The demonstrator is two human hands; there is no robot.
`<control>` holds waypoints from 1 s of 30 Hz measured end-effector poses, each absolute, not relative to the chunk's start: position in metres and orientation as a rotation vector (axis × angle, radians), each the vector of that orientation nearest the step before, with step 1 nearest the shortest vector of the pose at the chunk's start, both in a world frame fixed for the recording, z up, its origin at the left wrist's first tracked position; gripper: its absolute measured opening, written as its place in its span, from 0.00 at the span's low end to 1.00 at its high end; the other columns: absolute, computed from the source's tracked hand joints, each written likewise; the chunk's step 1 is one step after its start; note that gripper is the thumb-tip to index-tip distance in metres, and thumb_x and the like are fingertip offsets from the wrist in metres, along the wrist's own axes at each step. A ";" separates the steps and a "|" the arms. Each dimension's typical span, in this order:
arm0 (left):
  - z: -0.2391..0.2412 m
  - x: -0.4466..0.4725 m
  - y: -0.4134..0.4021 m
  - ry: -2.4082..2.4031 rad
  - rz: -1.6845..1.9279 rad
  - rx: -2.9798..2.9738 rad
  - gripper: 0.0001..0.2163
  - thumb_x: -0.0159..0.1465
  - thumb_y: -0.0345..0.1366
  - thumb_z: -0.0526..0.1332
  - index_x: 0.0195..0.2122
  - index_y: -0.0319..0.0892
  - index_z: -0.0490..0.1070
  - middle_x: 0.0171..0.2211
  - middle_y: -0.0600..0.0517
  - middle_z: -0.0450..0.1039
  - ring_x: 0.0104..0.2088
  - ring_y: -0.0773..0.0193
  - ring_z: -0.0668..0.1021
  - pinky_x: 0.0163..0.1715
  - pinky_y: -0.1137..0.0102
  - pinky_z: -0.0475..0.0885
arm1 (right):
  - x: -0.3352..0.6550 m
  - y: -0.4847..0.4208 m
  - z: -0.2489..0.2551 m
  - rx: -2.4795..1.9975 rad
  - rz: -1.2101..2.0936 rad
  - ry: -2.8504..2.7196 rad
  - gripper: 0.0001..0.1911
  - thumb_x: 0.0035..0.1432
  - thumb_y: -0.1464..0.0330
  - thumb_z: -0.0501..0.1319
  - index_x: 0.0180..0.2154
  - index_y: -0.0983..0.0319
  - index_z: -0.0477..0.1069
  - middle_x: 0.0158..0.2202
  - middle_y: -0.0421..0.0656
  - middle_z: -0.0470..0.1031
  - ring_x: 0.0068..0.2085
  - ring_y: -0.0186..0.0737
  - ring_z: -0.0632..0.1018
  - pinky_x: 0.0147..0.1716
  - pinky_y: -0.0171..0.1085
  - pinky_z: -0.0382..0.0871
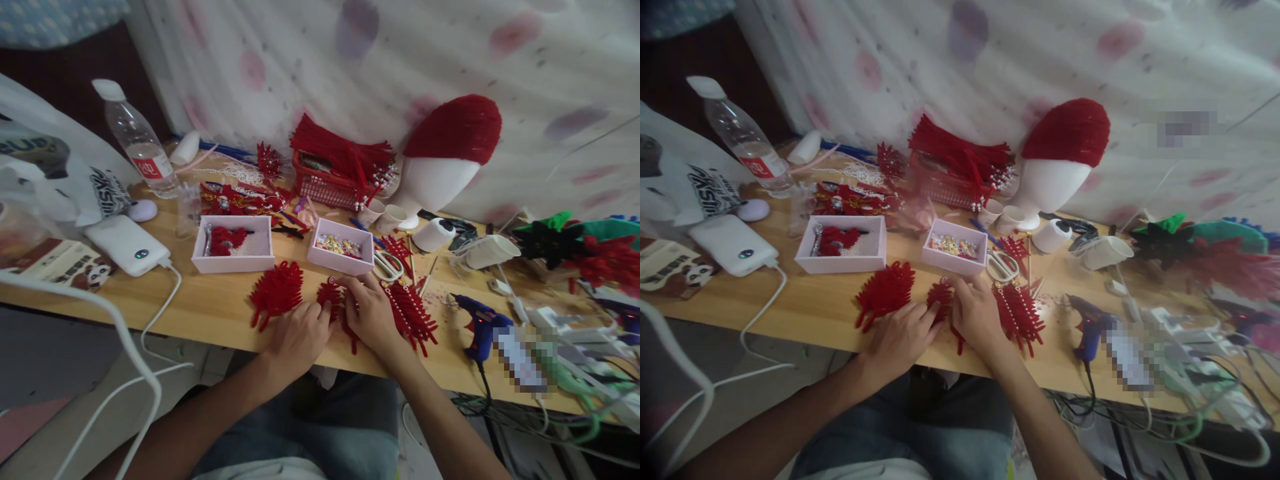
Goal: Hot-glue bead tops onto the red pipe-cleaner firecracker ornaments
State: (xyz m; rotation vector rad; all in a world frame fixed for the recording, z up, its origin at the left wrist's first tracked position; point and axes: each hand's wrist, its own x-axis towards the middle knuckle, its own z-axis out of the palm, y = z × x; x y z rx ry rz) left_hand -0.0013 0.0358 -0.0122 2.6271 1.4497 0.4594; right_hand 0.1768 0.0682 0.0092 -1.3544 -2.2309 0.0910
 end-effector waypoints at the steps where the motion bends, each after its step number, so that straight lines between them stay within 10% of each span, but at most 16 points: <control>1: -0.012 -0.001 0.036 1.450 0.457 2.627 0.14 0.71 0.38 0.56 0.51 0.36 0.73 0.34 0.46 0.76 0.39 0.54 0.79 0.35 0.63 0.76 | 0.177 0.068 0.009 -1.376 0.083 -2.242 0.20 0.59 0.78 0.53 0.51 0.62 0.73 0.40 0.48 0.77 0.45 0.47 0.74 0.45 0.43 0.70; 30: 0.002 -0.003 0.036 1.428 0.289 2.633 0.12 0.70 0.37 0.56 0.49 0.37 0.73 0.36 0.46 0.77 0.40 0.54 0.79 0.36 0.64 0.76 | 0.177 0.078 0.005 -1.446 0.186 -2.162 0.18 0.57 0.78 0.52 0.45 0.60 0.75 0.40 0.47 0.72 0.43 0.45 0.72 0.46 0.42 0.65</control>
